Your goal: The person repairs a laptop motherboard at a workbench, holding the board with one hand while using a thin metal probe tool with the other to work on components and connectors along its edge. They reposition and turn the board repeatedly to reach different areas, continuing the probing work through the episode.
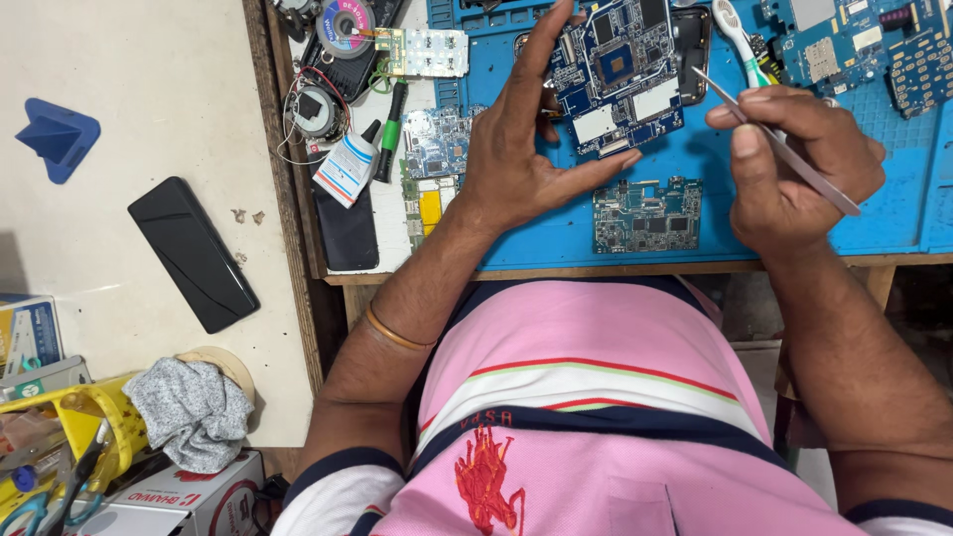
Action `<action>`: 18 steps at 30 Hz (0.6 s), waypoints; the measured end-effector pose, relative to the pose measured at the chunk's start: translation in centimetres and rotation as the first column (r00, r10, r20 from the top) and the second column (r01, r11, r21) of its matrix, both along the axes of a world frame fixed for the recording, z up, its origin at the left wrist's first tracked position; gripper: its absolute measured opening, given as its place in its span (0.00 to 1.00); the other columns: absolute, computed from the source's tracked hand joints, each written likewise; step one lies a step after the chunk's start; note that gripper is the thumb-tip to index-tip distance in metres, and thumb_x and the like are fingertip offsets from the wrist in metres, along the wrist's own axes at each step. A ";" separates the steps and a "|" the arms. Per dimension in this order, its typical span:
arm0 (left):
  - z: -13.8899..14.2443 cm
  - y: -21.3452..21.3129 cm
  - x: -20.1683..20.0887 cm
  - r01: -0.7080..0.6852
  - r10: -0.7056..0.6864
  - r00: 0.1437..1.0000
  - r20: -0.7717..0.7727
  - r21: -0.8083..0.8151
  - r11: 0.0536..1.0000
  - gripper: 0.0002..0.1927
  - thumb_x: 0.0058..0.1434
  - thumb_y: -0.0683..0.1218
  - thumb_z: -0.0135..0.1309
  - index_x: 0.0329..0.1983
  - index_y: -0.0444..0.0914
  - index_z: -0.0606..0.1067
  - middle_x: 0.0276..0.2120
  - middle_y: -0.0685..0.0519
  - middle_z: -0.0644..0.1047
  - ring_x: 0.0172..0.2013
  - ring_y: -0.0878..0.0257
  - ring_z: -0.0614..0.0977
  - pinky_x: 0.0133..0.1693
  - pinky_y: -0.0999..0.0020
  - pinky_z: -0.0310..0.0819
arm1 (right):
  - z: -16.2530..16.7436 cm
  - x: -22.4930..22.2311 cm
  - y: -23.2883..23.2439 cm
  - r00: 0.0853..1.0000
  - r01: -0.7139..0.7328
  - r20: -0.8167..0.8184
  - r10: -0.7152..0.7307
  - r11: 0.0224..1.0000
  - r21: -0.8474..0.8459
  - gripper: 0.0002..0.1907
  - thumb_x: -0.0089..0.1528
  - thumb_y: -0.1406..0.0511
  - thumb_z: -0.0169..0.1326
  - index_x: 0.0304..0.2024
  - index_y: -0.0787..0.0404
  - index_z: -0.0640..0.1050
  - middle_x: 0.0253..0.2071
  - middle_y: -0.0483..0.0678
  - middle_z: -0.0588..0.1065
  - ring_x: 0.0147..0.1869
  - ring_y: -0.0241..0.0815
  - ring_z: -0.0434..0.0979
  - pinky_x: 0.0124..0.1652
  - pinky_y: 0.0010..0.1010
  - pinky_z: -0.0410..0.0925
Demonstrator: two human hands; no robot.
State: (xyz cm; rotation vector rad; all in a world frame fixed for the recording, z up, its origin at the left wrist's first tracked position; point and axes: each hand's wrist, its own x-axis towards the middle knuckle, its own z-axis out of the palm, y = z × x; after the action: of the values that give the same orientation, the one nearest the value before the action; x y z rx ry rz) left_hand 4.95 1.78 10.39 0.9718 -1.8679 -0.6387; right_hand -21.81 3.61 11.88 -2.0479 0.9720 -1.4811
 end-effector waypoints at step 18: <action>0.4 0.0 -0.2 0.013 -0.013 1.000 -0.003 -0.074 0.997 0.64 0.59 0.56 0.78 0.84 0.53 0.43 0.69 0.51 0.65 0.54 0.61 0.85 0.51 0.73 0.90 | 0.9 0.7 0.1 0.989 0.021 -0.149 -0.013 0.998 0.052 0.03 0.74 0.71 0.58 0.46 0.67 0.79 0.42 0.51 0.82 0.51 0.43 0.84 0.63 0.40 0.69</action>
State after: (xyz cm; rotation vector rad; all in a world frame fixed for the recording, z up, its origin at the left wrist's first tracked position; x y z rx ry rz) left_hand 4.77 1.73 10.74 0.9107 -1.8832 -0.5739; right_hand -21.13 3.75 12.82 -2.1415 1.0767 -1.3109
